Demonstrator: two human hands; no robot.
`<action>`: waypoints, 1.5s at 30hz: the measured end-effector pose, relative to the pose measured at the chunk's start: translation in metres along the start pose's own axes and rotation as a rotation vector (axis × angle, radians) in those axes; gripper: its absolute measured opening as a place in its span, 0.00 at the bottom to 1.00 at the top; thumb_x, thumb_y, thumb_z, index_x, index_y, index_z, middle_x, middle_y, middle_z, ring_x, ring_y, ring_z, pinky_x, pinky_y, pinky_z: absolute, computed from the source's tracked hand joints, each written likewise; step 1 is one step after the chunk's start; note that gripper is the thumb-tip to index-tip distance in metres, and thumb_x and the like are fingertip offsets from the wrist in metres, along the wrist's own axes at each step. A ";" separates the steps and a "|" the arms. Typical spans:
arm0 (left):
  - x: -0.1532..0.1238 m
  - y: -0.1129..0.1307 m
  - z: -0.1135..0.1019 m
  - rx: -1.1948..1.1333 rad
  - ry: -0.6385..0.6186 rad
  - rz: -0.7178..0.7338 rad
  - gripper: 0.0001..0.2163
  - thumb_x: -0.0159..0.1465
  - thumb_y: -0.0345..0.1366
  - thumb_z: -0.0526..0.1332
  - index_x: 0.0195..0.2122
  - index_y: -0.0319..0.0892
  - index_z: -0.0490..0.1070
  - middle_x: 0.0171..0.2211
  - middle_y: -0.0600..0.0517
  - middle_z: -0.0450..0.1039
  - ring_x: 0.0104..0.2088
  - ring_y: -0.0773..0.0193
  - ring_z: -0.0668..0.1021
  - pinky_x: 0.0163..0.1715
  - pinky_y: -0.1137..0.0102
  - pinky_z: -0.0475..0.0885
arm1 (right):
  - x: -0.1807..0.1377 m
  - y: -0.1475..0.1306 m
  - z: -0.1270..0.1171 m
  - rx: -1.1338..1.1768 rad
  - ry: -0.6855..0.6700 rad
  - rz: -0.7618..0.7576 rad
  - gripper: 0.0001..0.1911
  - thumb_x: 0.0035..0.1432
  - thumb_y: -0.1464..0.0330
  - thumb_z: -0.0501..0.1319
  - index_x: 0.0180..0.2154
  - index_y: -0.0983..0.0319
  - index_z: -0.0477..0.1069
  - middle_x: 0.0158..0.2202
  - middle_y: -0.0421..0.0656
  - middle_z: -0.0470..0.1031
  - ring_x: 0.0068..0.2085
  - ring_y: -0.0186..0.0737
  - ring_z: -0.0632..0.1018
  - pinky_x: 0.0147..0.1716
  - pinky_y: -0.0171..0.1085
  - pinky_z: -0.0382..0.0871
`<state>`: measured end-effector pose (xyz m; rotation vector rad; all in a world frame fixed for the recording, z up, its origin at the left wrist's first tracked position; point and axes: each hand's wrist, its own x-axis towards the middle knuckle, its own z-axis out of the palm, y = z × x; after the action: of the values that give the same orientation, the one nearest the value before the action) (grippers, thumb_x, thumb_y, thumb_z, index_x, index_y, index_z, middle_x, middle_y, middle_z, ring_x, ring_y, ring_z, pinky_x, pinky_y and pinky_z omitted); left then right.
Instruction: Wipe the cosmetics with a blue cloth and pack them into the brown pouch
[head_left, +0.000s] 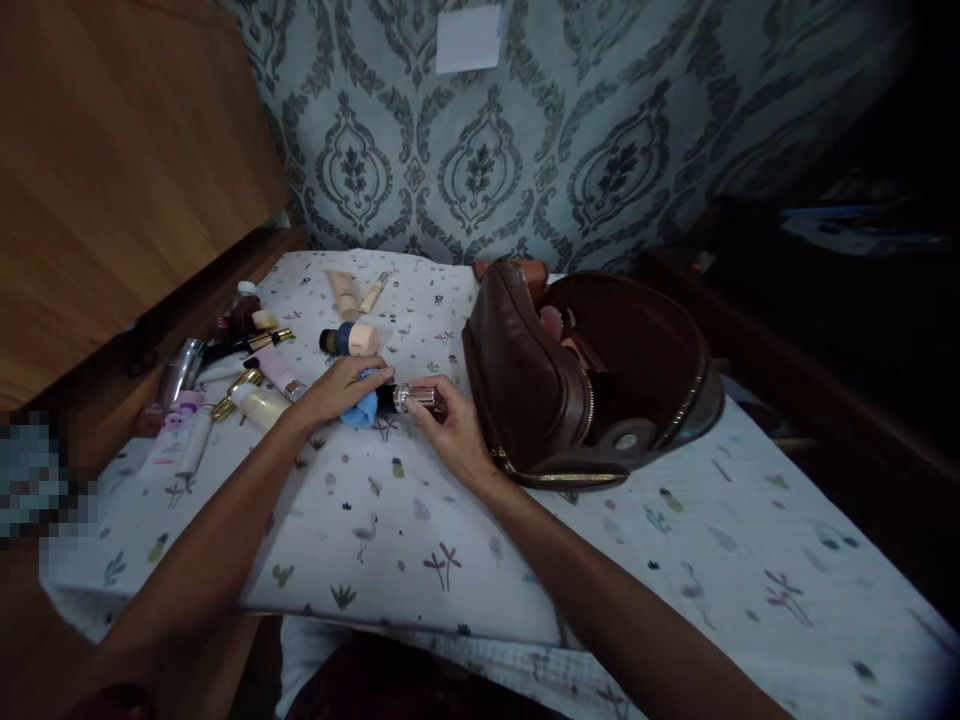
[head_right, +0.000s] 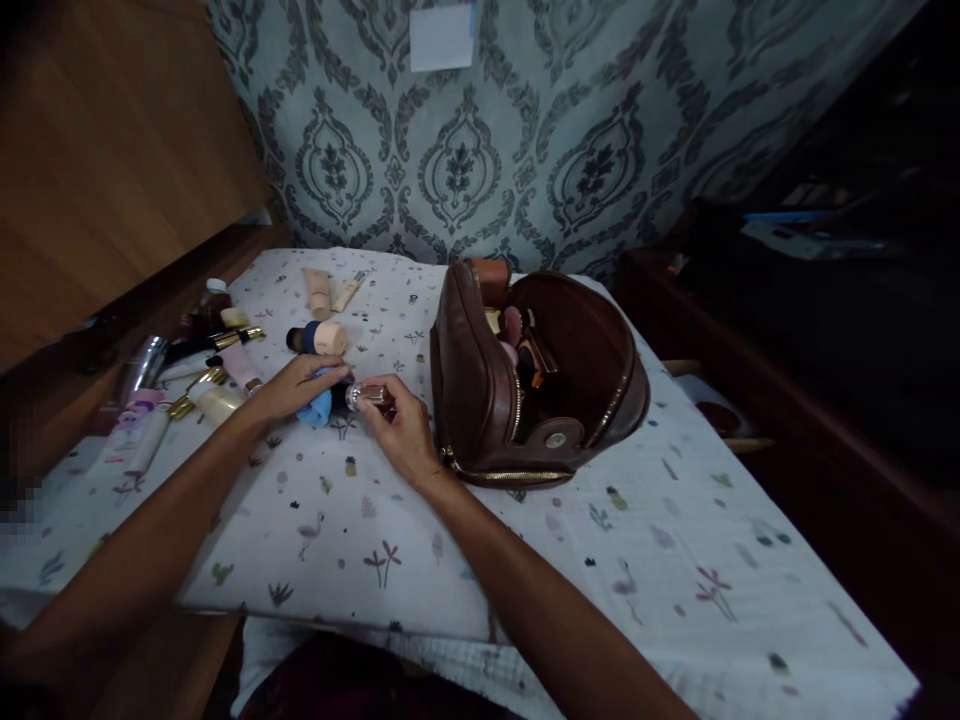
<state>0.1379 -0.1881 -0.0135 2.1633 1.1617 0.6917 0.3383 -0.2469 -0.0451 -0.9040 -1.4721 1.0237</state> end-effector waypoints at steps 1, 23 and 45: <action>0.000 -0.001 0.001 -0.012 0.006 -0.001 0.21 0.68 0.53 0.52 0.31 0.41 0.71 0.26 0.55 0.68 0.29 0.63 0.71 0.32 0.69 0.65 | 0.000 -0.001 0.000 0.009 0.007 0.017 0.12 0.58 0.60 0.63 0.40 0.60 0.70 0.36 0.42 0.79 0.37 0.39 0.78 0.38 0.38 0.73; -0.003 0.031 0.032 -0.360 0.017 -0.009 0.29 0.59 0.58 0.63 0.55 0.43 0.68 0.49 0.46 0.75 0.47 0.53 0.77 0.47 0.62 0.73 | 0.007 -0.010 -0.002 0.284 0.158 0.292 0.23 0.48 0.50 0.69 0.34 0.59 0.67 0.19 0.31 0.63 0.17 0.27 0.61 0.15 0.30 0.53; -0.005 0.037 0.032 -0.088 0.143 0.008 0.17 0.64 0.54 0.59 0.34 0.44 0.62 0.25 0.58 0.62 0.27 0.65 0.67 0.29 0.71 0.62 | 0.007 0.006 0.000 0.199 -0.005 0.166 0.24 0.60 0.51 0.60 0.53 0.56 0.67 0.43 0.42 0.76 0.42 0.40 0.78 0.40 0.37 0.75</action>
<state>0.1780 -0.2173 -0.0108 2.0744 1.1729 0.8962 0.3376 -0.2388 -0.0482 -0.8905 -1.2882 1.2718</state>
